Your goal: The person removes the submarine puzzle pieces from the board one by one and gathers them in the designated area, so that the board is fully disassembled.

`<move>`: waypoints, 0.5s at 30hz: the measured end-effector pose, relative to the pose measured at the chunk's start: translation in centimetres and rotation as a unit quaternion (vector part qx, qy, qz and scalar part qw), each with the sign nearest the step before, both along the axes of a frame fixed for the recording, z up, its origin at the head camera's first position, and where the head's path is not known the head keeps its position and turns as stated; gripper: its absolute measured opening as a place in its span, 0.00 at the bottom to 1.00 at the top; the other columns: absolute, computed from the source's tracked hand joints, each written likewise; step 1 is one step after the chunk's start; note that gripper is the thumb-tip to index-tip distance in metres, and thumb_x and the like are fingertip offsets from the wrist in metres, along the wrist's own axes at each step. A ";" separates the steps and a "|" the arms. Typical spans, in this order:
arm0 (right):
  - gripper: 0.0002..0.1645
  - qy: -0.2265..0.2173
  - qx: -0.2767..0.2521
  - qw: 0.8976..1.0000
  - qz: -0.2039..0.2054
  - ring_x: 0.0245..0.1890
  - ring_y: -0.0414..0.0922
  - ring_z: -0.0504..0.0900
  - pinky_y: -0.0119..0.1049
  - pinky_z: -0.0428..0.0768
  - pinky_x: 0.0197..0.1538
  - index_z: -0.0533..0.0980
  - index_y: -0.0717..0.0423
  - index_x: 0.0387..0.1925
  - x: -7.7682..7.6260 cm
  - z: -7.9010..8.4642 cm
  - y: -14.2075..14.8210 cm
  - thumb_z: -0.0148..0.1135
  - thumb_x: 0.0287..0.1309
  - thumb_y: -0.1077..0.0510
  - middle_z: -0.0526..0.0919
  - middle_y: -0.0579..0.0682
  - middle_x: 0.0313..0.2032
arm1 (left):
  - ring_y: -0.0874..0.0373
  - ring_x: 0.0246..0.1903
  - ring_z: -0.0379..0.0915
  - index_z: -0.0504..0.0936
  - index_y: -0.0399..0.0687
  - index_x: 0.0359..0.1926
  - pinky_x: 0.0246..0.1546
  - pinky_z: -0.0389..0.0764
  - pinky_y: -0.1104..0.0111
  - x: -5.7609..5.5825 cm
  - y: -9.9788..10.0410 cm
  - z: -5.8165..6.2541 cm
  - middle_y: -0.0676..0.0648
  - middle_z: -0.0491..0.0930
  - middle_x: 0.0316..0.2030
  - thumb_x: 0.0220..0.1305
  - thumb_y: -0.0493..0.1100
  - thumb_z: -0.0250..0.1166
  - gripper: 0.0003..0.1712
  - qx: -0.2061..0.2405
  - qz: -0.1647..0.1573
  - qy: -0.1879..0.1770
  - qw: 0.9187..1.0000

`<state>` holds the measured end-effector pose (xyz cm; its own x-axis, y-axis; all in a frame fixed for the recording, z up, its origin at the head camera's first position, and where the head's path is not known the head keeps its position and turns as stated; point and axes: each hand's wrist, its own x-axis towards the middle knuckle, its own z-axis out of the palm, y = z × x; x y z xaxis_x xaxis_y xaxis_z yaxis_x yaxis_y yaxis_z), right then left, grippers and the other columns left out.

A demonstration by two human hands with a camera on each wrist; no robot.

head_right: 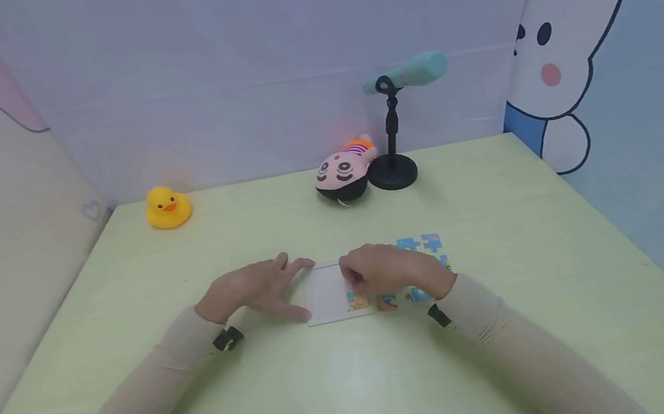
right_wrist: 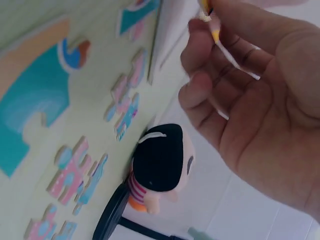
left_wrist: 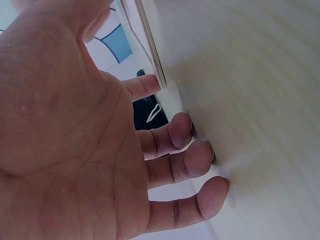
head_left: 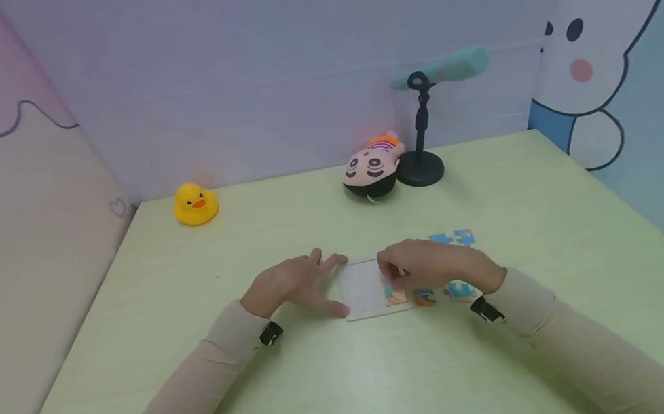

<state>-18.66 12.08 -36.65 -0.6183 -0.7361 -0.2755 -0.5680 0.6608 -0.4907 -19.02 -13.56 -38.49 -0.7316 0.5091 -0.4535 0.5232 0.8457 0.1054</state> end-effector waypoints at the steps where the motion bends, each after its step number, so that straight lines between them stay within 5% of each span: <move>1: 0.09 0.004 -0.020 1.000 0.007 0.29 0.40 0.71 0.34 0.71 0.35 0.72 0.49 0.33 -0.1 0.2 0.5 0.65 0.66 0.61 0.73 0.42 0.28 | 0.49 0.45 0.72 0.52 0.64 0.76 0.44 0.77 0.55 0.0 0.1 0.0 0.40 0.67 0.57 0.53 0.78 0.63 0.56 -0.001 0.000 0.001 1.000; 5: 0.08 -0.001 -0.063 0.998 0.006 0.31 0.40 0.74 0.34 0.73 0.36 0.72 0.50 0.33 -0.2 1.4 3.3 0.63 0.67 0.61 0.74 0.41 0.28 | 0.48 0.47 0.72 0.51 0.64 0.77 0.45 0.77 0.54 -0.1 0.3 0.2 0.39 0.66 0.59 0.54 0.78 0.63 0.56 -0.001 0.000 -0.004 1.000; 15: 0.06 -0.018 -0.040 0.995 -0.085 0.30 0.42 0.73 0.34 0.72 0.33 0.74 0.50 0.34 1.1 2.3 11.5 0.63 0.67 0.60 0.74 0.43 0.28 | 0.47 0.48 0.73 0.52 0.59 0.77 0.48 0.76 0.52 0.0 0.0 0.2 0.37 0.66 0.59 0.55 0.76 0.64 0.57 0.014 -0.005 -0.015 1.000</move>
<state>-17.57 23.57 -34.36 -0.7261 -0.6430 -0.2436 -0.4334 0.7031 -0.5638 -18.99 -13.61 -38.24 -0.7128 0.5292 -0.4603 0.5284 0.8367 0.1437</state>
